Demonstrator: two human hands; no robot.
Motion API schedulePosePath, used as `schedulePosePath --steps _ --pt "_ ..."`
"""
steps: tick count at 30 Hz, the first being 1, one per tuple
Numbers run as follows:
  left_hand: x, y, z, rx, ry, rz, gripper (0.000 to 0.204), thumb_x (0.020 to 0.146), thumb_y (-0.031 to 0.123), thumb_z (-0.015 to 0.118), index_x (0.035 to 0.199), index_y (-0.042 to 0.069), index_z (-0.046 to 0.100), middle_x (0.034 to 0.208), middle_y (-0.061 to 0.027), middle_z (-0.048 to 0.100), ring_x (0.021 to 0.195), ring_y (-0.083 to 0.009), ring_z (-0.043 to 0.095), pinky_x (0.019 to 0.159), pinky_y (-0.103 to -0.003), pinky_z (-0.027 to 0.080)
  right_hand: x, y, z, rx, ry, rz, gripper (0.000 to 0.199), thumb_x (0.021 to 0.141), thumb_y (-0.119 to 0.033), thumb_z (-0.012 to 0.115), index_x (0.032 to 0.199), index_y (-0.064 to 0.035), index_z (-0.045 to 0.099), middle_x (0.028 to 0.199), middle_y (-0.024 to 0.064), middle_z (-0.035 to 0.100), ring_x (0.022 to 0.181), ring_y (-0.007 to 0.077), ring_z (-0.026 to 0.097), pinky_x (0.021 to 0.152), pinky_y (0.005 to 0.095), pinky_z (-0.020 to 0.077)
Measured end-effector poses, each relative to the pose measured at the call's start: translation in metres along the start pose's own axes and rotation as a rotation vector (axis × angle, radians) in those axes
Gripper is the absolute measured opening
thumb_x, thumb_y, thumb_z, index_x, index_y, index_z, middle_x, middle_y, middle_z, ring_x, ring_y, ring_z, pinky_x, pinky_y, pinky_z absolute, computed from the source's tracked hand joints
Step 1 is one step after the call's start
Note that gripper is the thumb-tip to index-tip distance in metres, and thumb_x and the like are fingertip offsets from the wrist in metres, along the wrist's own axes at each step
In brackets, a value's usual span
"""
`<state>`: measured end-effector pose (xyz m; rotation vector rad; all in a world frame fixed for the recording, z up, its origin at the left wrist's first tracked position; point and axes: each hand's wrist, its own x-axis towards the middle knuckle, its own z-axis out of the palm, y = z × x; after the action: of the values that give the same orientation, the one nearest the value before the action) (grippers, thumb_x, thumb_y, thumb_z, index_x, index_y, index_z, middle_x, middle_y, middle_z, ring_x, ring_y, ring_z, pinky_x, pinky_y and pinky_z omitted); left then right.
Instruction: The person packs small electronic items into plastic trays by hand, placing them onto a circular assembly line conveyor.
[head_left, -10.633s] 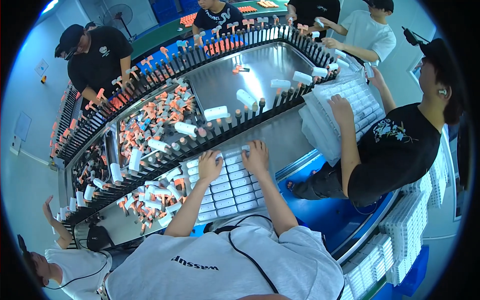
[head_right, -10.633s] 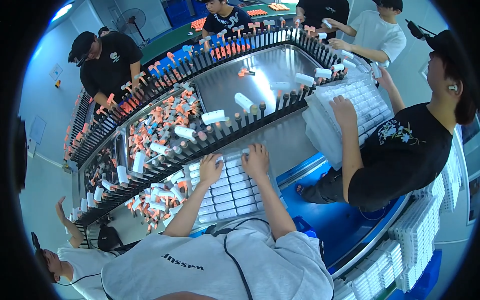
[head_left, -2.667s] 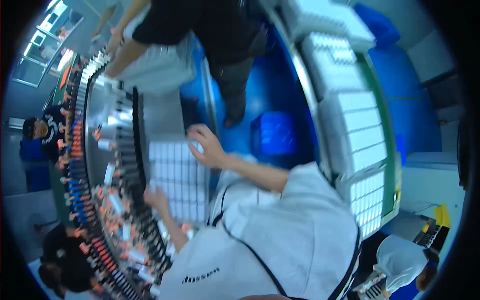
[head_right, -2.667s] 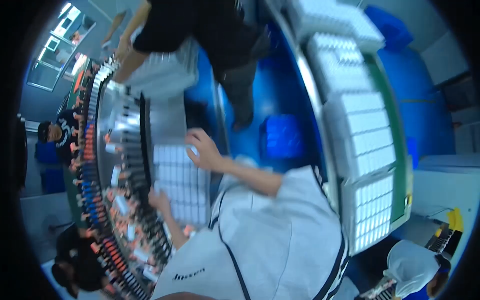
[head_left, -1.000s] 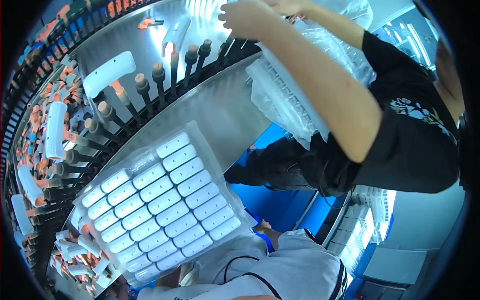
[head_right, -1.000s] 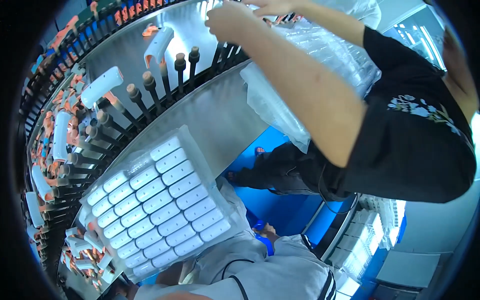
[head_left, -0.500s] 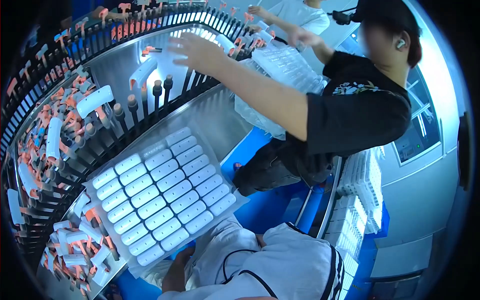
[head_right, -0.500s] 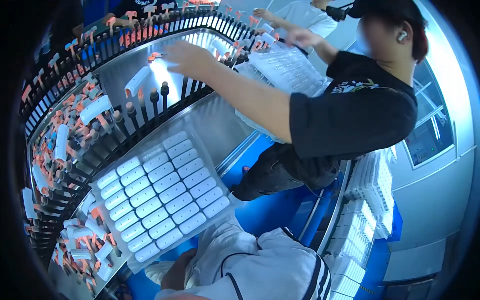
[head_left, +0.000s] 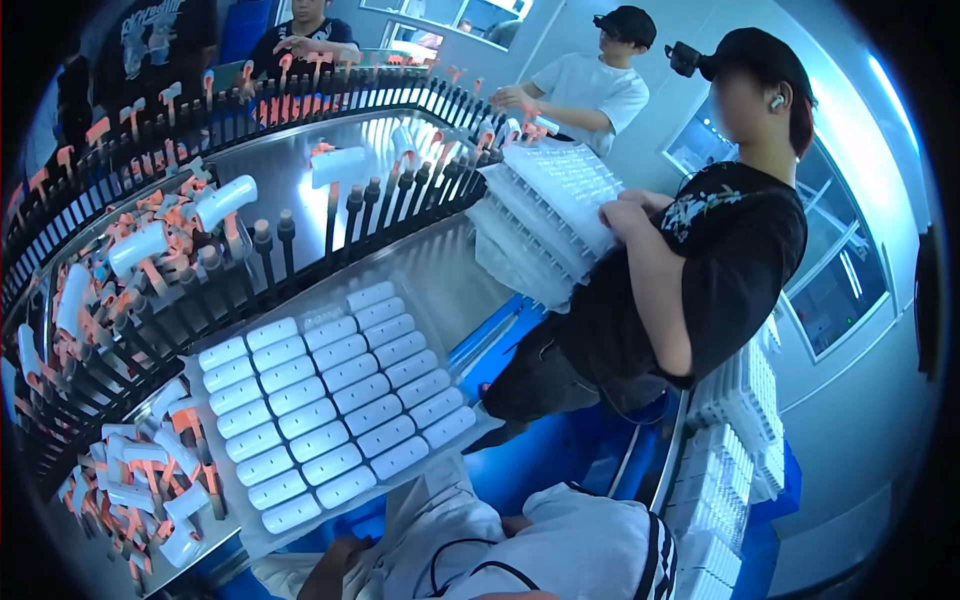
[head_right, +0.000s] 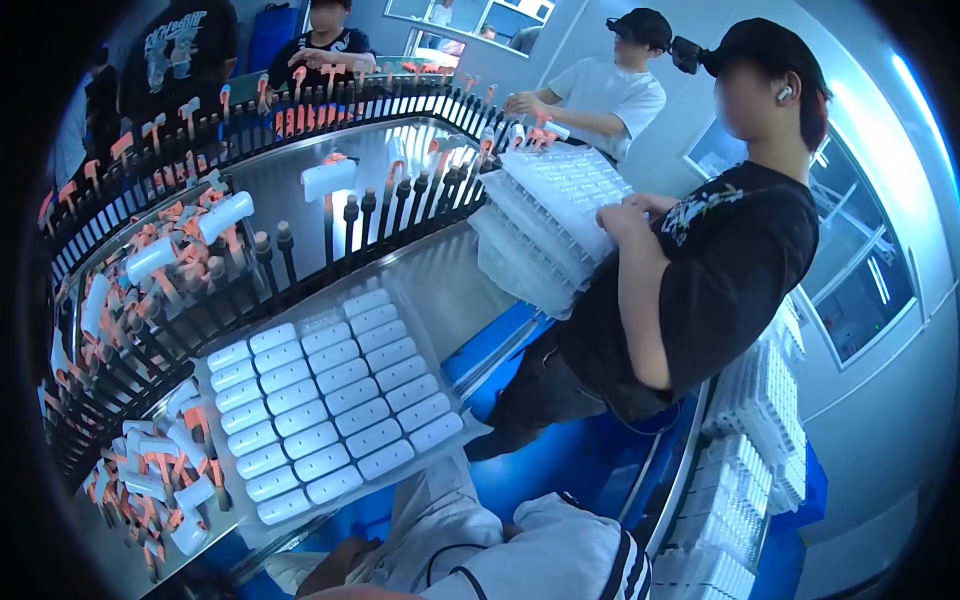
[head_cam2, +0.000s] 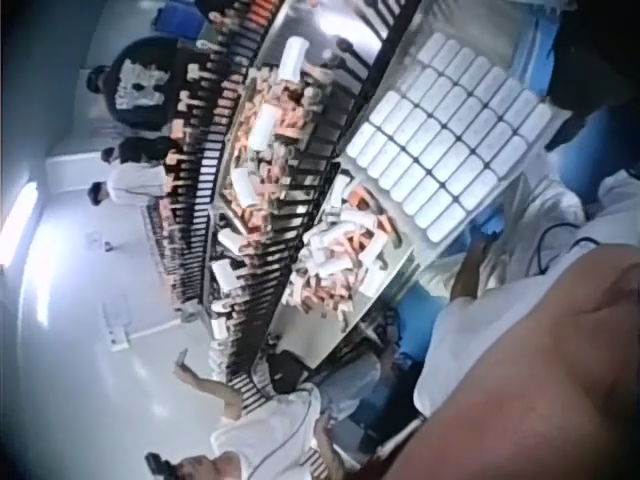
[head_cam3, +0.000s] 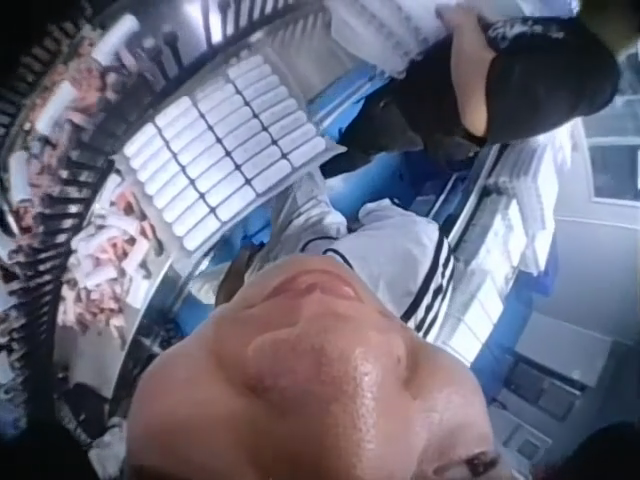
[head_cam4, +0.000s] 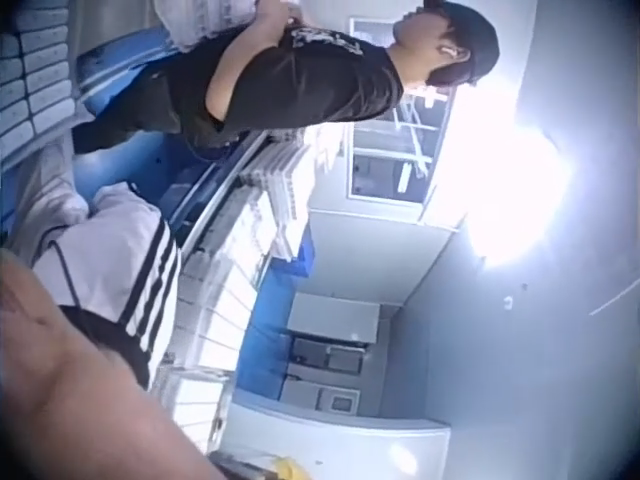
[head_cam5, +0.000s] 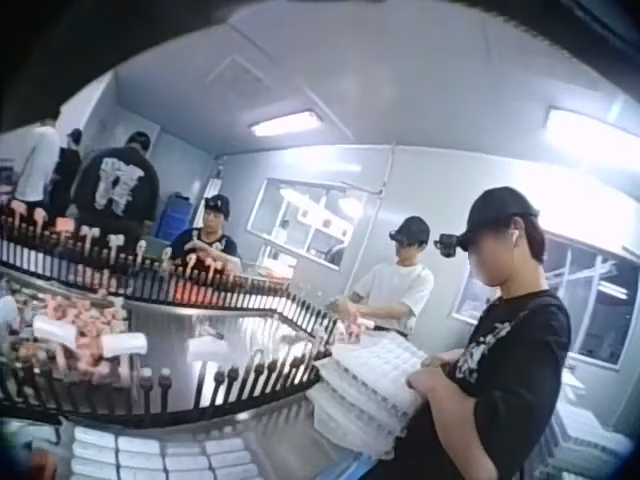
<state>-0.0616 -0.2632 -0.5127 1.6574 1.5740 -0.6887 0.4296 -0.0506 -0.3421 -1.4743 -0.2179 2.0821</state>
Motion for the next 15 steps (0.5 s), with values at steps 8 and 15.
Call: schedulePosePath --steps 8,15 --pt "0.123 -0.016 0.053 -0.25 -0.379 0.112 0.063 0.092 0.056 0.059 0.135 0.012 0.071 0.147 -0.0171 0.063 0.135 -0.035 0.061 0.11 -0.045 0.05 0.066 0.239 -0.096 -0.302 0.281 -0.047 0.036 0.104 -0.032 0.059 0.13 -0.0088 0.068 0.14 0.0087 0.065 0.125 0.024 0.061 0.105 0.0416 0.0525" --pt "0.085 0.01 0.019 -0.06 -0.161 0.113 0.061 0.091 0.054 0.061 0.127 0.007 0.074 0.143 -0.0194 0.065 0.129 -0.036 0.065 0.103 -0.045 0.054 0.017 0.178 -0.076 -0.394 0.399 -0.487 0.034 0.094 -0.006 0.047 0.116 -0.0059 0.073 0.109 0.0131 0.075 0.092 0.0259 0.07 0.082 0.0397 0.0598"
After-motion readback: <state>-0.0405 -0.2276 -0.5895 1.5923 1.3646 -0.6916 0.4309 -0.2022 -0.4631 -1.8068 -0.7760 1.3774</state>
